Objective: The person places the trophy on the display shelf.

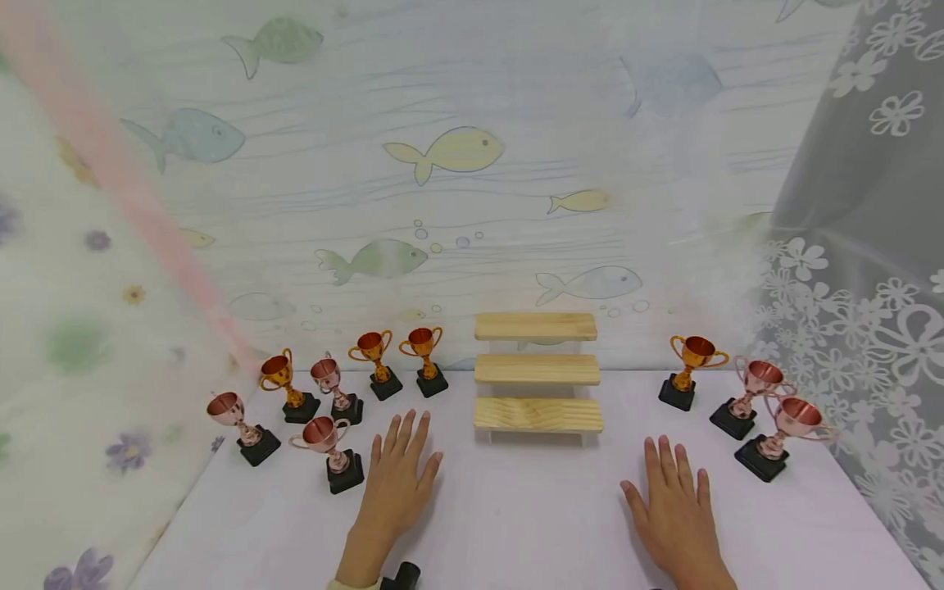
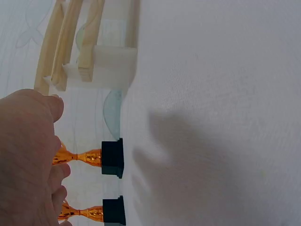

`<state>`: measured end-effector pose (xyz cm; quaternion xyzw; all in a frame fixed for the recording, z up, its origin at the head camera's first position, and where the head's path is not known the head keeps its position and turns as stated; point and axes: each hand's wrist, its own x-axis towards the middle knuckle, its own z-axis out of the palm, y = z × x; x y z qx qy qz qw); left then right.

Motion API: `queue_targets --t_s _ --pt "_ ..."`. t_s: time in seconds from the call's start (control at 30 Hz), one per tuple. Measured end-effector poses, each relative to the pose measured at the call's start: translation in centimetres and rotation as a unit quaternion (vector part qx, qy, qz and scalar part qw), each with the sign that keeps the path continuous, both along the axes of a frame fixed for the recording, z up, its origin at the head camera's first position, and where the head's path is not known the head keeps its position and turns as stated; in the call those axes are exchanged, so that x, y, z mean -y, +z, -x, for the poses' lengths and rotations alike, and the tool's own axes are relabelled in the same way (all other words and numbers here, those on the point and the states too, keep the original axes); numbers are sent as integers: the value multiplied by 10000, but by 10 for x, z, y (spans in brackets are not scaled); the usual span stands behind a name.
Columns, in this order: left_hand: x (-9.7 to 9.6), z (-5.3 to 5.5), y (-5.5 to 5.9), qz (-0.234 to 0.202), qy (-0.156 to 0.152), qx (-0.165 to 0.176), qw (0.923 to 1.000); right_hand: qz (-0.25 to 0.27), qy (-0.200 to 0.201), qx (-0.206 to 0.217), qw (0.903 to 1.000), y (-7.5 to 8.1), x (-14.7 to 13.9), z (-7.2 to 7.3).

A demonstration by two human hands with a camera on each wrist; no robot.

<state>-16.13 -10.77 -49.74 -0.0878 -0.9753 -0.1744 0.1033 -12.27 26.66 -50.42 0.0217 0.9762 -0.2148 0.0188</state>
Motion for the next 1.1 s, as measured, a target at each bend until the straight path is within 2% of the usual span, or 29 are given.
queue_targets --t_s 0.1,0.2,0.3,0.4,0.5,0.63,0.7,0.77,0.87,0.9,0.97,1.03,1.1 --pt "1 -2 3 -5 -200 50 9998 205 53 30 9998 1 -2 1" --pt "6 -8 10 -41 -515 75 9986 500 193 -60 9985 0 -1 4" --pt "13 -19 18 -133 -832 -15 9964 946 263 -119 9951 3 2 8" --pt "24 -35 26 -251 -1039 -191 9941 1547 121 -5 9879 9 4 14" --pt "36 -51 33 -417 -1211 -164 9916 2230 -188 287 9742 17 5 23" --pt "53 -71 37 -818 -1401 299 9863 3102 -449 754 9466 22 4 35" --pt "65 -77 36 -1083 -1569 555 9801 3402 -525 957 9340 22 5 42" --pt "80 -83 34 -1379 -1779 790 9711 3777 -567 1113 9175 22 6 48" --pt "105 -90 28 -1706 -1944 996 9608 4160 -599 1296 8981 21 10 56" --pt "114 -93 26 -1772 -1881 981 9610 4297 -602 1333 8911 21 11 58" --pt "130 -98 24 -1765 -1390 970 9696 4523 -609 1410 8785 21 14 61" --pt "144 -101 24 -1694 -464 968 9797 4756 -639 1473 8649 21 17 63" --pt "156 -102 24 -1676 572 918 9799 4983 -683 1486 8514 21 21 65"
